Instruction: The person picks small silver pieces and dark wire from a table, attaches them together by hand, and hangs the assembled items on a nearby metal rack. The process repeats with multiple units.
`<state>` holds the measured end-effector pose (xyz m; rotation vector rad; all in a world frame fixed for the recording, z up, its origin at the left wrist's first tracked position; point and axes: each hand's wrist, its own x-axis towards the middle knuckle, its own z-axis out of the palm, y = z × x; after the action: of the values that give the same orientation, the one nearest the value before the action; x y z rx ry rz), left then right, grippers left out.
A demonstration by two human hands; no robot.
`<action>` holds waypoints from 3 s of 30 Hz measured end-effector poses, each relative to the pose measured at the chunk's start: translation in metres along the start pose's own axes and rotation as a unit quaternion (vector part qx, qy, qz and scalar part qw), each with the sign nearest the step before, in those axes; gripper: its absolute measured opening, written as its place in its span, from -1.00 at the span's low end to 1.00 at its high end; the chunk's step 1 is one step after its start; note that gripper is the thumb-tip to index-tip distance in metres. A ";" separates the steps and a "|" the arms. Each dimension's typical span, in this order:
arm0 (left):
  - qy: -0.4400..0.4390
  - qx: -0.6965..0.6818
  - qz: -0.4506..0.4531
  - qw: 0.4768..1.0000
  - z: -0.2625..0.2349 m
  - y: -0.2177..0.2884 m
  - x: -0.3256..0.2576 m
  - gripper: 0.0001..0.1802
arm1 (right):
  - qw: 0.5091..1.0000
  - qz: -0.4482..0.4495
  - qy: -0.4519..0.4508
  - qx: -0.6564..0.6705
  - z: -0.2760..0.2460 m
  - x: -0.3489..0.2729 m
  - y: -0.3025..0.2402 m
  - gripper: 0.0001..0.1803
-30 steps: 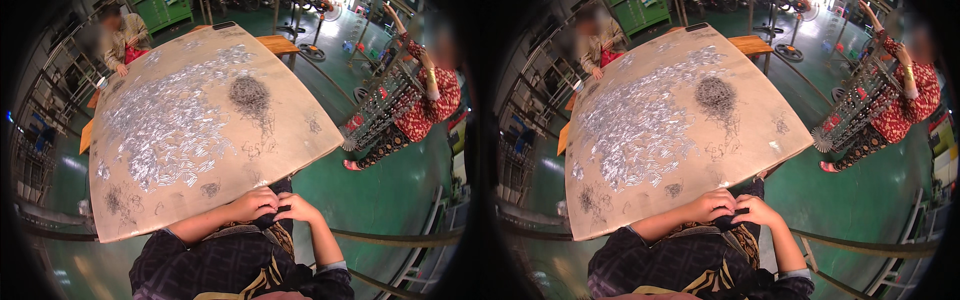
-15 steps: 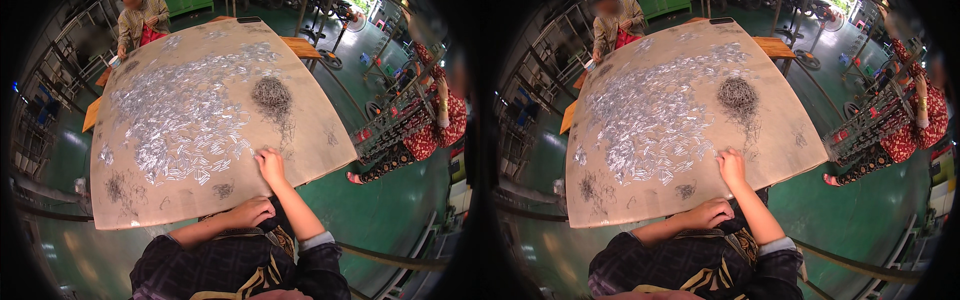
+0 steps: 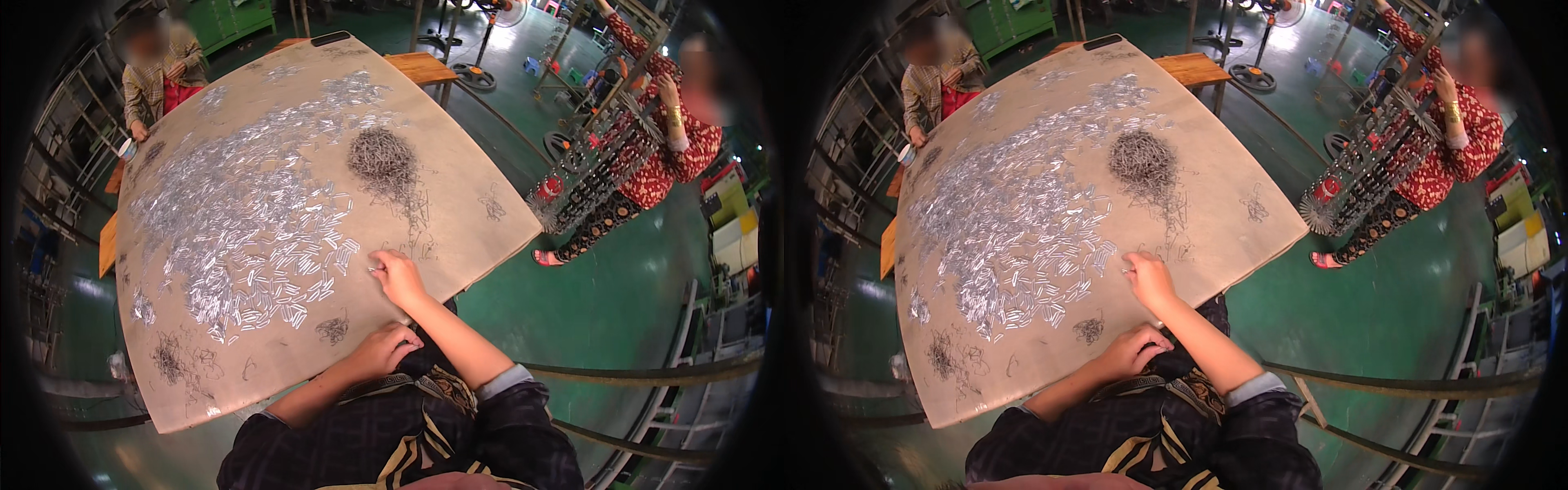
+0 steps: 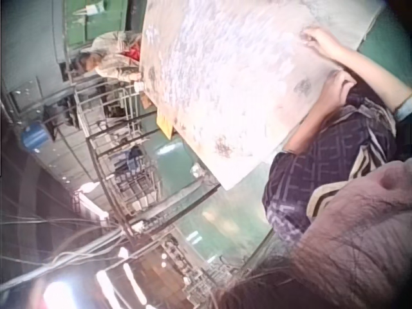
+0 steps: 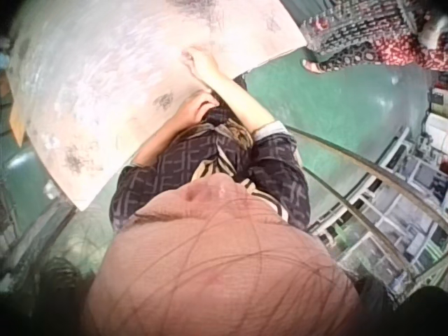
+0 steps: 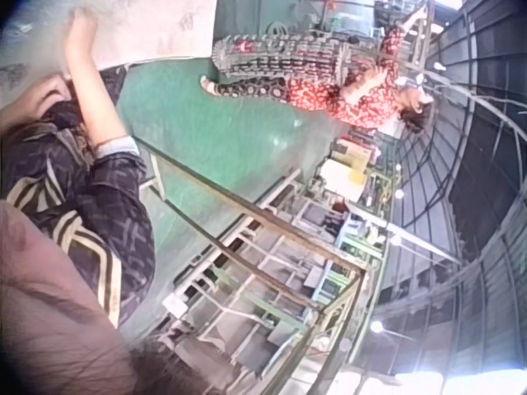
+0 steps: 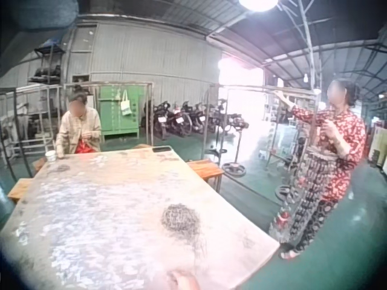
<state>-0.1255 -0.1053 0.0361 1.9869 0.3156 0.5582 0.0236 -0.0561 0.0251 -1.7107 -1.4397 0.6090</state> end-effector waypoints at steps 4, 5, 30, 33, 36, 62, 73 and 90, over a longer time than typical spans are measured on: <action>-0.004 -0.010 0.003 1.000 0.004 0.004 0.006 -0.89 | 0.975 0.096 -0.010 0.198 -0.053 -0.045 0.008 -0.84; -0.004 -0.017 0.002 1.000 0.005 0.005 0.007 -0.89 | 0.948 0.160 -0.016 0.275 -0.066 -0.058 0.006 -0.84; 0.046 0.081 -0.074 0.993 0.021 0.027 0.017 -0.89 | 0.974 0.083 0.148 0.150 -0.083 -0.152 -0.025 -0.88; 0.046 0.079 -0.077 0.993 0.021 0.025 0.017 -0.89 | 0.975 0.082 0.150 0.141 -0.083 -0.152 -0.027 -0.88; 0.050 0.087 -0.066 0.993 0.019 0.025 0.017 -0.90 | 0.969 0.109 0.149 0.163 -0.081 -0.151 -0.026 -0.88; 0.068 0.186 -0.122 0.973 0.018 0.023 0.008 -0.87 | 0.987 -0.012 0.158 0.020 -0.065 -0.151 -0.027 -0.93; 0.166 0.446 -0.044 0.878 -0.074 -0.061 0.056 -0.63 | 0.989 -0.017 0.137 0.050 -0.061 -0.152 -0.022 -0.92; 0.003 0.521 0.009 0.853 -0.059 -0.073 0.096 -0.90 | 0.992 -0.058 0.111 0.032 -0.055 -0.150 -0.019 -0.88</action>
<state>-0.0720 0.0168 0.0184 3.0346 0.7103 0.4287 0.0206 -0.2145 0.0521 -1.5773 -1.3362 0.3843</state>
